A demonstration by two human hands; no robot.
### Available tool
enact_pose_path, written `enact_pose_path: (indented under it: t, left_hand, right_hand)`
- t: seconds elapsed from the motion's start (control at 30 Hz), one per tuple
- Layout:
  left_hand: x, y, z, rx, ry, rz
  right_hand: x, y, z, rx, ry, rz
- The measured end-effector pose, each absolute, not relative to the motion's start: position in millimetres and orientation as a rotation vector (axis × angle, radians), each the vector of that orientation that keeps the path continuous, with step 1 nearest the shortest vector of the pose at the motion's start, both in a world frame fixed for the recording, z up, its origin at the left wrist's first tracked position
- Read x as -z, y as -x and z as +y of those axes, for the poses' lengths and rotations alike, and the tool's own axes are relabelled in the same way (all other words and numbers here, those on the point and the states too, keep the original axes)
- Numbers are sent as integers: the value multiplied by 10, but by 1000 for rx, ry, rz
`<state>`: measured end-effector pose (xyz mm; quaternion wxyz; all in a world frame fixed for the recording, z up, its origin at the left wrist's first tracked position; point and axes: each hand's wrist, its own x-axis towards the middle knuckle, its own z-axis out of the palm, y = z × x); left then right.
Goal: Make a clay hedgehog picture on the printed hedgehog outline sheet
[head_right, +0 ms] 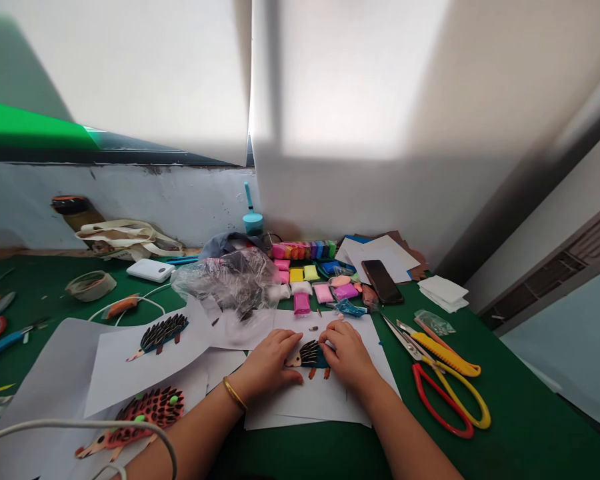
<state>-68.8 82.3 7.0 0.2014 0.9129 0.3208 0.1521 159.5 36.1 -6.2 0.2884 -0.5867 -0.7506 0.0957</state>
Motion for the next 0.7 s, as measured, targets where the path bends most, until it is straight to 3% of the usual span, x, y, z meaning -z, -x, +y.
enact_pose_path:
  t: [0.7]
  left_hand:
    - [-40, 695, 830, -428, -2558, 891]
  right_hand:
    - [35, -1709, 367, -296, 1532, -1967]
